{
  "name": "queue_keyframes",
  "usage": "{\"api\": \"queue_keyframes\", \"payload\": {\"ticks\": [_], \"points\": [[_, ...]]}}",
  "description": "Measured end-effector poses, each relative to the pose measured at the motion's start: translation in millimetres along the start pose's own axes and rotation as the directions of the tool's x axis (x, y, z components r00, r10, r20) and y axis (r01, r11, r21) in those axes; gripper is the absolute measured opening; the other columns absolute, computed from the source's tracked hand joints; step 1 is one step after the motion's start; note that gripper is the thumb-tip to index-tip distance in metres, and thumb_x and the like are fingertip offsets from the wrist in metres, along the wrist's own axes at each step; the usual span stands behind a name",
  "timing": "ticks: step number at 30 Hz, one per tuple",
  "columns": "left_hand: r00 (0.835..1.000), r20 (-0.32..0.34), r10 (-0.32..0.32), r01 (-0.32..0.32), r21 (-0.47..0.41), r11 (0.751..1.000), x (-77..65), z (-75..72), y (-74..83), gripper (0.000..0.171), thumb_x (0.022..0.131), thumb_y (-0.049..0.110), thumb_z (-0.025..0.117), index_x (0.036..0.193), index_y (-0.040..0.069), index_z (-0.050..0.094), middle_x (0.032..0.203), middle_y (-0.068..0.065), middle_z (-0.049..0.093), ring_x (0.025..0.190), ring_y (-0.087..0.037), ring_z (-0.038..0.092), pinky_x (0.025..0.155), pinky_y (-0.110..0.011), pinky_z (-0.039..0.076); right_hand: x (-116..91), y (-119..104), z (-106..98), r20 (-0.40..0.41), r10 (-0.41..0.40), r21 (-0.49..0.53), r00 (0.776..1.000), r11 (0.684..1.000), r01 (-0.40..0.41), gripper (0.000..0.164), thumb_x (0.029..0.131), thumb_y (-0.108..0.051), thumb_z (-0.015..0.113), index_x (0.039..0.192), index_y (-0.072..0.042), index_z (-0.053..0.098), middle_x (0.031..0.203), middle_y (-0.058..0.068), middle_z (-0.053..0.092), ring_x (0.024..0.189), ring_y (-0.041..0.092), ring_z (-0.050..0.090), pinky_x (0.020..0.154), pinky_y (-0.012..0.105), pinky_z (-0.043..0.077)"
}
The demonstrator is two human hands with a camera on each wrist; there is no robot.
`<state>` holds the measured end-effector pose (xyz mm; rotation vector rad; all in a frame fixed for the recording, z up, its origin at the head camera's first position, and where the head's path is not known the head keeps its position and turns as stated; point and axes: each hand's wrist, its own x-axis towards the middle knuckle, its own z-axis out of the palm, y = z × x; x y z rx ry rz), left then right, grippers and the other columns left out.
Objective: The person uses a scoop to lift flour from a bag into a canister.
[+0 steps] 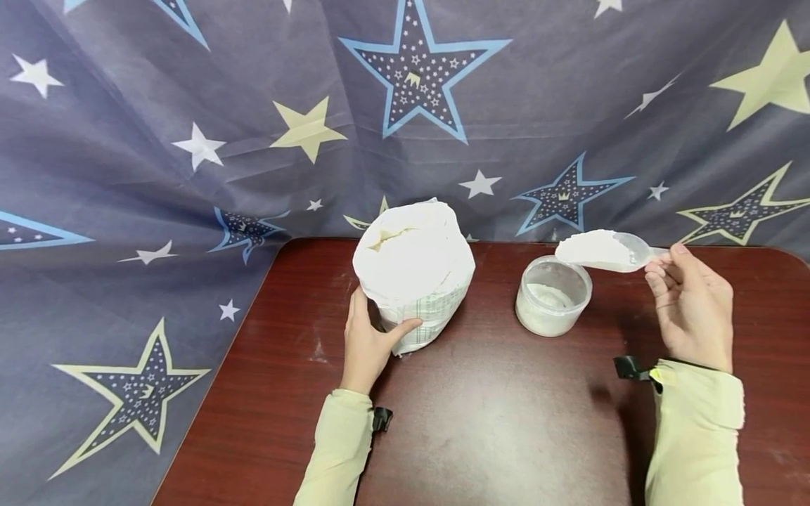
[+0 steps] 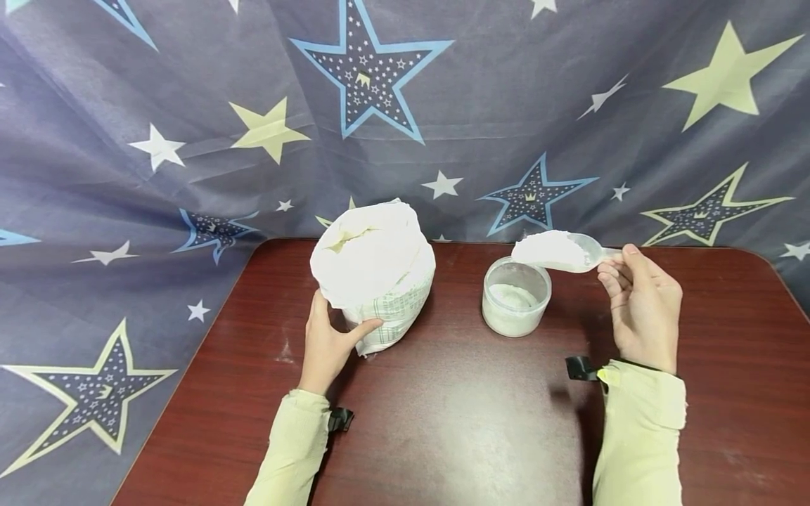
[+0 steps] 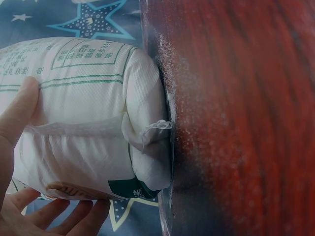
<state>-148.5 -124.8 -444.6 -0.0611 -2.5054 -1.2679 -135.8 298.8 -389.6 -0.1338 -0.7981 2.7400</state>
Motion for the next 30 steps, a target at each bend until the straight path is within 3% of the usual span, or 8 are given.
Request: {"api": "queue_keyframes", "payload": {"ticks": [9,22,30], "points": [[1.0,-0.003,0.006,-0.006,-0.006,1.0,0.1,0.3,1.2,0.106,0.066,0.054,0.088,0.151,0.019,0.036,0.144,-0.004,0.047,0.137,-0.023,0.044,0.112,-0.047,0.038,0.3,-1.5,-0.3,-0.001,-0.029,-0.029,1.0,0.999,0.029,0.022,0.099,0.004,0.053,0.088,0.015,0.068,0.073,0.02,0.07,0.064,0.024,0.07,0.059,0.027,0.059],[1.0,0.0,0.004,-0.004,-0.01,1.0,0.2,-0.1,0.9,0.106,0.066,0.053,0.089,0.152,0.019,0.035,0.145,-0.003,0.046,0.138,-0.022,0.043,0.112,-0.046,0.037,-3.0,1.6,5.7,-0.032,-0.122,-0.194,0.992,0.974,0.114,0.011,0.092,0.006,0.064,0.088,0.015,0.068,0.073,0.02,0.072,0.057,0.022,0.069,0.055,0.027,0.058],[1.0,0.001,0.004,-0.004,-0.009,1.0,-0.7,0.3,0.2,0.105,0.067,0.052,0.089,0.151,0.019,0.036,0.145,-0.004,0.046,0.137,-0.023,0.043,0.113,-0.046,0.037,-2.2,5.5,11.5,-0.096,-0.236,-0.263,0.967,0.943,0.204,0.009,0.086,0.008,0.071,0.088,0.016,0.068,0.069,0.02,0.07,0.053,0.024,0.068,0.051,0.029,0.057]]}}
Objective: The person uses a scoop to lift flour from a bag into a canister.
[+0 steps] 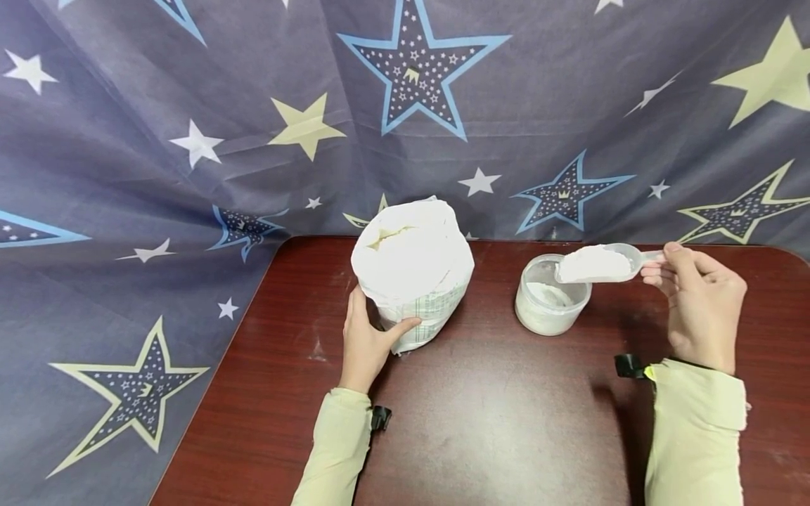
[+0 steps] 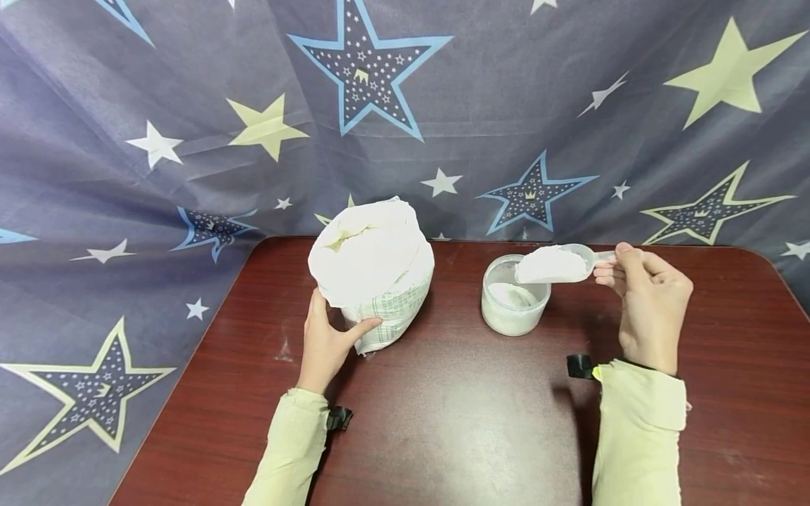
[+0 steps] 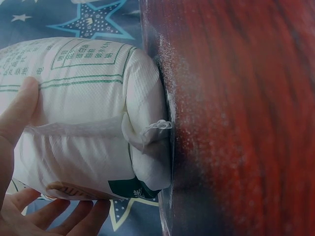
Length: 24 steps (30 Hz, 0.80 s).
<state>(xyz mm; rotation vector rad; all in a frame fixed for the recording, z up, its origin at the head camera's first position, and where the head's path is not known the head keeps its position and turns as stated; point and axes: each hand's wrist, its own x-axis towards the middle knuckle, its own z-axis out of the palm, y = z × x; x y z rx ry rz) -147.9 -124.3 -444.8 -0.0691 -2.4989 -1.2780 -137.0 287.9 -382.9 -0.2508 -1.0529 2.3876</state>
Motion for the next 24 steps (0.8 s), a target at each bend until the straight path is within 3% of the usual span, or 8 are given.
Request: {"api": "queue_keyframes", "payload": {"ticks": [10,15,24], "points": [[1.0,0.002,-0.001,0.001,0.005,1.0,0.5,0.2,-0.7,0.105,0.067,0.053,0.089,0.151,0.019,0.036,0.144,-0.003,0.046,0.137,-0.023,0.044,0.112,-0.046,0.038,-4.1,3.2,13.8,-0.054,-0.099,-0.154,0.994,0.984,0.09,0.016,0.083,0.006,0.074,0.086,0.02,0.067,0.066,0.019,0.069,0.051,0.023,0.068,0.048,0.027,0.056],[1.0,0.004,-0.003,0.003,0.006,1.0,0.5,0.2,-1.5,0.105,0.067,0.053,0.088,0.151,0.02,0.035,0.144,-0.003,0.046,0.137,-0.023,0.044,0.112,-0.047,0.037,-7.1,4.0,19.3,-0.062,-0.121,-0.251,0.991,0.962,0.102,0.017,0.084,0.002,0.075,0.076,0.015,0.066,0.065,0.015,0.07,0.051,0.019,0.067,0.048,0.024,0.055],[1.0,0.005,-0.001,0.001,0.001,1.0,0.4,0.6,-1.8,0.105,0.067,0.052,0.089,0.152,0.02,0.035,0.144,-0.003,0.046,0.138,-0.022,0.043,0.113,-0.046,0.037,-11.3,4.9,24.0,0.01,-0.205,-0.309,0.979,0.93,0.198,0.015,0.086,0.003,0.072,0.077,0.015,0.069,0.062,0.013,0.07,0.05,0.017,0.068,0.05,0.024,0.056]]}}
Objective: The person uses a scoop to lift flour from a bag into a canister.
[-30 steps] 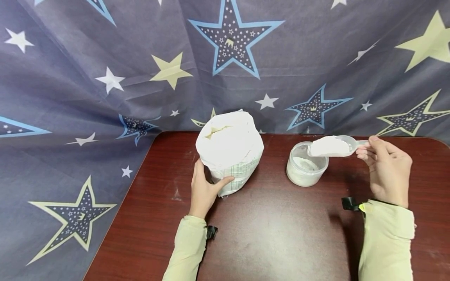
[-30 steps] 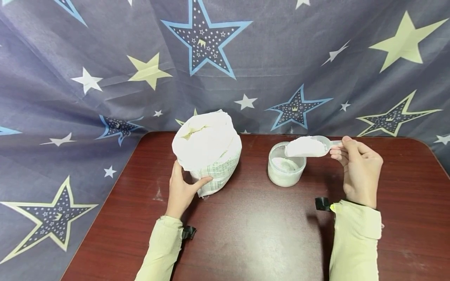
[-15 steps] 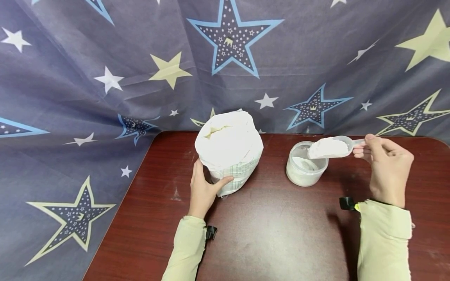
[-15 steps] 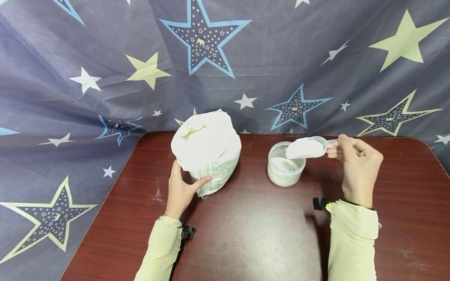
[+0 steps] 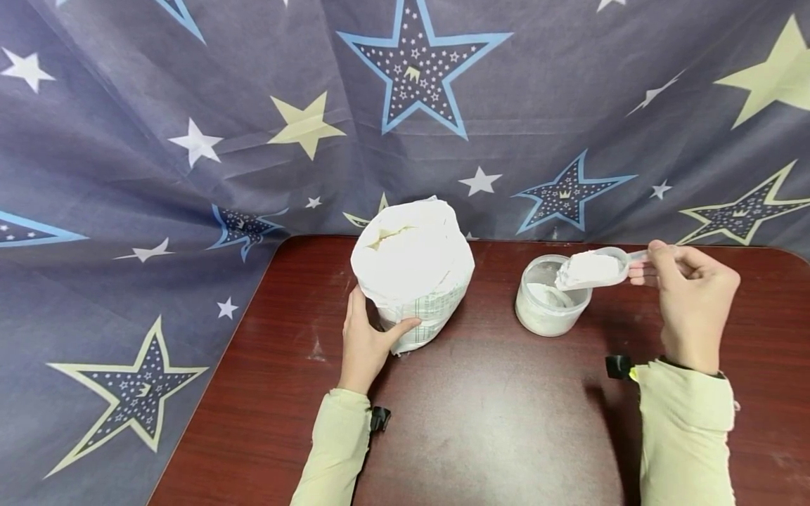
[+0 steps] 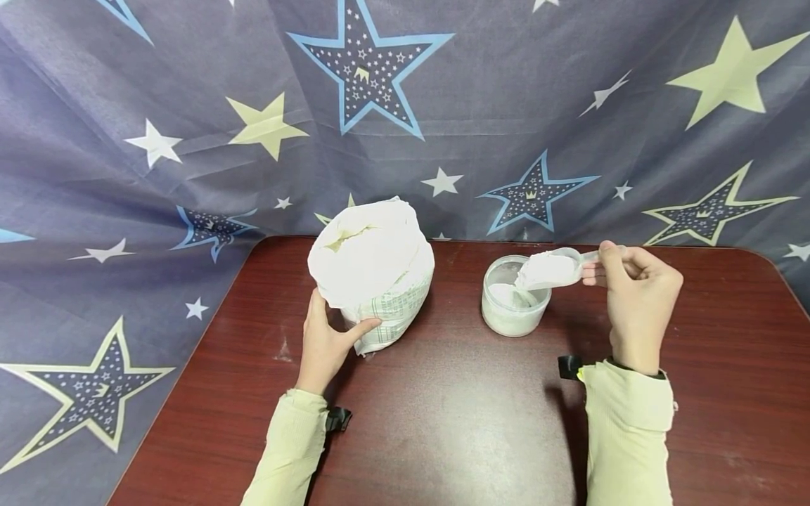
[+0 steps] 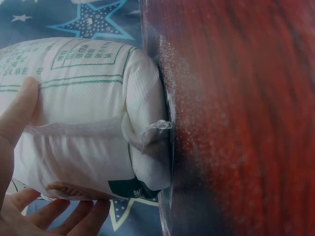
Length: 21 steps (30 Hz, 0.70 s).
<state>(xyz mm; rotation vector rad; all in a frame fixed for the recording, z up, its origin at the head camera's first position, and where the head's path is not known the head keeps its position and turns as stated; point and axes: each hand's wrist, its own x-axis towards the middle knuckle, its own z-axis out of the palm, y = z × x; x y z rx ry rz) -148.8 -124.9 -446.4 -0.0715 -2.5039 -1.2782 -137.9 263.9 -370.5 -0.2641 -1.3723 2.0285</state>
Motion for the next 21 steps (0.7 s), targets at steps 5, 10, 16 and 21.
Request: {"api": "queue_keyframes", "payload": {"ticks": [5,10,16,21], "points": [[1.0,-0.002,-0.001,0.001,0.001,1.0,0.0,-0.1,-1.2,0.106,0.067,0.053,0.089,0.152,0.021,0.035,0.145,-0.002,0.046,0.138,-0.022,0.043,0.112,-0.046,0.037,-2.6,-1.1,1.9,0.015,-0.046,-0.022,0.999,0.999,0.046,0.016,0.086,0.004,0.071,0.076,0.016,0.068,0.061,0.012,0.069,0.048,0.016,0.067,0.05,0.024,0.055],[1.0,-0.008,0.008,-0.008,-0.006,1.0,0.0,0.2,-1.5,0.106,0.066,0.052,0.089,0.152,0.021,0.035,0.144,-0.002,0.047,0.137,-0.021,0.044,0.112,-0.045,0.037,-4.0,-0.7,3.3,0.021,-0.073,-0.056,0.997,0.996,0.074,0.016,0.086,0.004,0.071,0.074,0.014,0.068,0.06,0.01,0.069,0.046,0.014,0.066,0.049,0.022,0.054],[1.0,-0.004,0.01,-0.01,-0.003,1.0,0.1,0.4,-0.9,0.105,0.066,0.054,0.088,0.151,0.021,0.035,0.143,-0.002,0.047,0.137,-0.021,0.045,0.112,-0.046,0.038,-3.7,0.4,4.0,0.041,-0.104,-0.092,0.994,0.99,0.107,0.019,0.087,0.003,0.07,0.075,0.016,0.067,0.059,0.009,0.069,0.046,0.013,0.066,0.049,0.021,0.054],[1.0,-0.004,0.006,-0.006,-0.006,1.0,0.0,-0.3,-1.2,0.107,0.066,0.055,0.088,0.152,0.021,0.034,0.144,-0.002,0.046,0.138,-0.021,0.044,0.112,-0.047,0.038,-4.6,-1.4,5.4,0.043,-0.103,-0.138,0.994,0.985,0.109,0.018,0.088,0.002,0.07,0.074,0.013,0.068,0.058,0.007,0.069,0.046,0.012,0.066,0.05,0.02,0.054]]}}
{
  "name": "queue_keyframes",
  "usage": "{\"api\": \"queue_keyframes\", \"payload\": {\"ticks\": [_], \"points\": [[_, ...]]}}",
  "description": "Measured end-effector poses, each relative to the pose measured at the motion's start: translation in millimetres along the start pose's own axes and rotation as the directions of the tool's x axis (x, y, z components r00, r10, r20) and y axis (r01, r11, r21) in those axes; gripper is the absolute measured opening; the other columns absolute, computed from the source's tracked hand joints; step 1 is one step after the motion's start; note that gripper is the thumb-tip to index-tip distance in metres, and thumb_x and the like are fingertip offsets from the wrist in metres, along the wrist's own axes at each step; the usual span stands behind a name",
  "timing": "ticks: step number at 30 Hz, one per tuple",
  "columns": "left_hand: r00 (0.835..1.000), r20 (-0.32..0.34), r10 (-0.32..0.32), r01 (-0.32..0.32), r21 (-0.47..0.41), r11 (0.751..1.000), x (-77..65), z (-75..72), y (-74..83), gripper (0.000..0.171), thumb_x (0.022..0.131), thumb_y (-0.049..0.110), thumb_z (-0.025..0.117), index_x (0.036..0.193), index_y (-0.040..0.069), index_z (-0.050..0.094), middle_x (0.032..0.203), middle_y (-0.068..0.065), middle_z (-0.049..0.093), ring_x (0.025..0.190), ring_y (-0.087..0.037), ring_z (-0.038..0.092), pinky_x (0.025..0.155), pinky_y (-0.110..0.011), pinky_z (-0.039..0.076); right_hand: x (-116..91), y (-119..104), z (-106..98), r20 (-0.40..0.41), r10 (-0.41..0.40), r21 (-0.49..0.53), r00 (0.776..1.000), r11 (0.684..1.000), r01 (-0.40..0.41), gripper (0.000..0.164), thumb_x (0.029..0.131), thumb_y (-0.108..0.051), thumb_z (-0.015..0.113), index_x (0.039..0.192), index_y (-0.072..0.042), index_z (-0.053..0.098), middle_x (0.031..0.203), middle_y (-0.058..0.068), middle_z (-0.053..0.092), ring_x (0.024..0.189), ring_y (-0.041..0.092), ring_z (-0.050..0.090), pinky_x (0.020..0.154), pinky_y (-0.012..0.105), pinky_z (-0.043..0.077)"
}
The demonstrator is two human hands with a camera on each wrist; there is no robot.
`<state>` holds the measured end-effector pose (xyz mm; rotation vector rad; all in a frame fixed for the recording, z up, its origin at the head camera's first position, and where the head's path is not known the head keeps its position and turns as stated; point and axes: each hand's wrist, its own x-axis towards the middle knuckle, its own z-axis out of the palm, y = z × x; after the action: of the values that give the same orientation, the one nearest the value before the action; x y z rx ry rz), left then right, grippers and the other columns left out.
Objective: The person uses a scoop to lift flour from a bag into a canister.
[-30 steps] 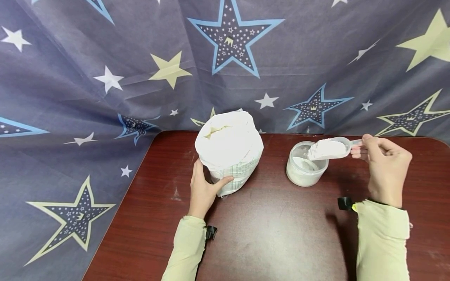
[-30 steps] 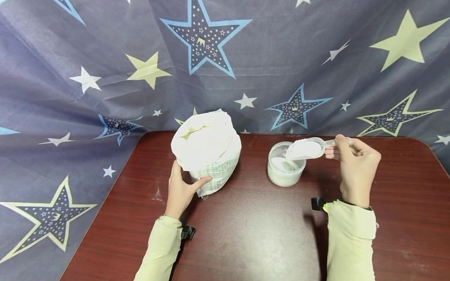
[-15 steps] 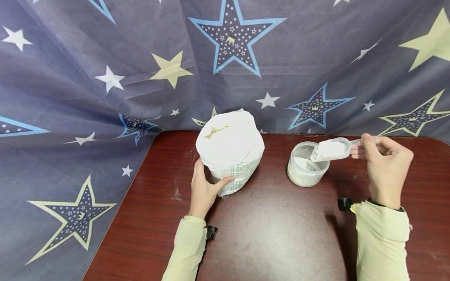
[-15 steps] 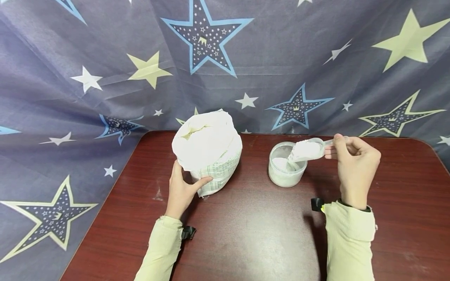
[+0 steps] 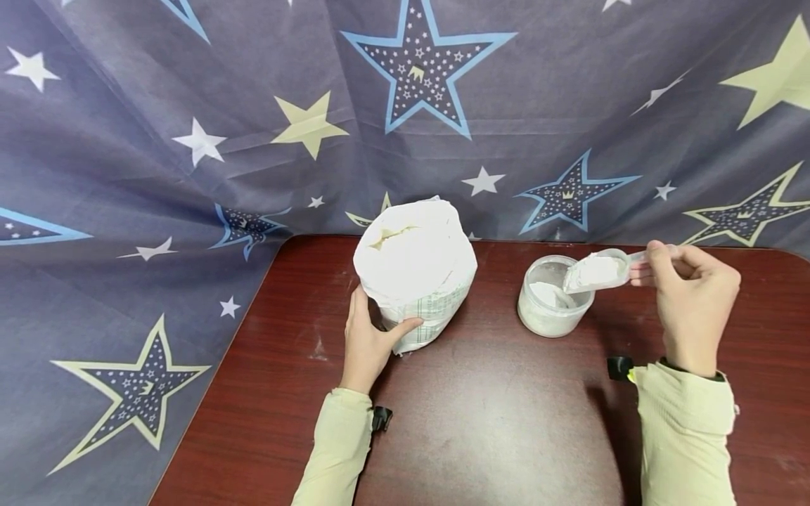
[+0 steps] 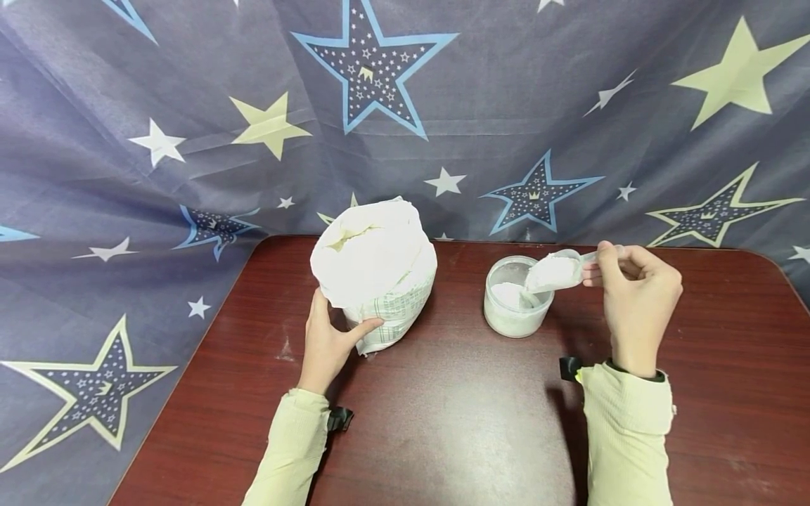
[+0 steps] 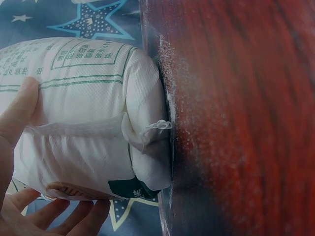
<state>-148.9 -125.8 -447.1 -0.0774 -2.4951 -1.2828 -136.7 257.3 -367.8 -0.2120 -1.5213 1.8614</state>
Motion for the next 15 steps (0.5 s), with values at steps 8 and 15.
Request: {"api": "queue_keyframes", "payload": {"ticks": [8,15], "points": [[1.0,-0.001,0.008,-0.008,0.001,1.0,-0.3,-0.2,-0.9,0.107,0.067,0.054,0.088,0.153,0.021,0.033,0.144,-0.002,0.046,0.137,-0.022,0.044,0.112,-0.046,0.038,-1.1,-1.6,1.1,0.018,-0.042,-0.17,0.999,0.984,0.045,0.02,0.089,-0.001,0.068,0.075,0.012,0.068,0.059,0.001,0.069,0.046,0.008,0.064,0.049,0.017,0.053],[1.0,0.001,0.001,-0.001,0.001,1.0,-0.3,-0.5,1.1,0.106,0.067,0.054,0.088,0.152,0.021,0.034,0.143,-0.002,0.047,0.136,-0.021,0.045,0.112,-0.046,0.038,-2.3,-4.3,2.4,0.028,-0.056,-0.34,0.998,0.938,0.062,0.02,0.092,-0.007,0.067,0.08,0.01,0.071,0.061,-0.007,0.069,0.047,0.003,0.064,0.052,0.015,0.053]]}}
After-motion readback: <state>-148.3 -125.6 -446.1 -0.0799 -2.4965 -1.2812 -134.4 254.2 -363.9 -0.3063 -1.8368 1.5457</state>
